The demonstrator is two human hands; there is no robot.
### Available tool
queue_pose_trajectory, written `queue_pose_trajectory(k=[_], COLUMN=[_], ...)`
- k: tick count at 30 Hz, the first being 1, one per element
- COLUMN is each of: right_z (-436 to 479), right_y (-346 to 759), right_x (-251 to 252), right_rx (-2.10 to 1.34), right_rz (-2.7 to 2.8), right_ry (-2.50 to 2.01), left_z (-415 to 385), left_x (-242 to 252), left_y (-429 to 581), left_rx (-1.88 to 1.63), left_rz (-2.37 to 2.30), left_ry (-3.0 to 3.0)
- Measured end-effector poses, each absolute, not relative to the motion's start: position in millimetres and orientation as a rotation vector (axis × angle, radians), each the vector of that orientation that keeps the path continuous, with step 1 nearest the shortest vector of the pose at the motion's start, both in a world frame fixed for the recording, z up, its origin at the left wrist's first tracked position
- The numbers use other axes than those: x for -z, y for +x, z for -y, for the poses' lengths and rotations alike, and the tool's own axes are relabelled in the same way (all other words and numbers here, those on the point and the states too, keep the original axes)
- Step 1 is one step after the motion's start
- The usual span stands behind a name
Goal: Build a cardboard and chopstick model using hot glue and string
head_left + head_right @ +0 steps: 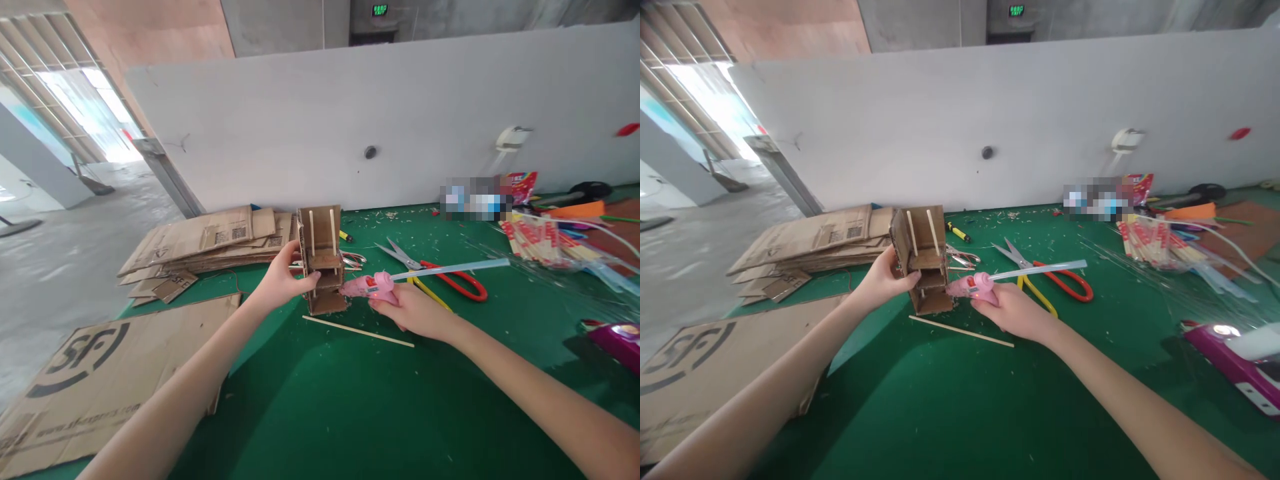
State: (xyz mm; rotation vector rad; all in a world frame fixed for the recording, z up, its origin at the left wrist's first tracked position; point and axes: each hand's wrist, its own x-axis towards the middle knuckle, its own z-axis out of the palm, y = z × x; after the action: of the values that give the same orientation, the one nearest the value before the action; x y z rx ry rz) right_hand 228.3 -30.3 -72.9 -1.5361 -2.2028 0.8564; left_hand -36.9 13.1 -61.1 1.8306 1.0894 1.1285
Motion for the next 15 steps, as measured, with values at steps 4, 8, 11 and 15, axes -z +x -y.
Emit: queue_pose_trajectory(k=[4,8,11,15], right_z=[26.2,25.6,26.8,28.4], right_y=[232.6,232.9,231.2,230.8], right_x=[76.6,79.9,79.7,78.7], right_rx=[-0.732,-0.695,-0.689,-0.703], right_rz=[2.207,2.169,2.164,2.153], right_ry=[-1.517,-1.541,-1.545,-1.547], left_z=[-21.0,-24.2,-24.5,-23.7], left_x=[66.8,69.1,69.2,68.2], left_y=[-34.4,-37.9,-39.5,-38.5], left_rx=[-1.171,-1.169,-1.146,-1.144], left_rz=[-1.065,-1.032,-1.02,-1.043], left_ry=[1.851,1.845,1.84,1.822])
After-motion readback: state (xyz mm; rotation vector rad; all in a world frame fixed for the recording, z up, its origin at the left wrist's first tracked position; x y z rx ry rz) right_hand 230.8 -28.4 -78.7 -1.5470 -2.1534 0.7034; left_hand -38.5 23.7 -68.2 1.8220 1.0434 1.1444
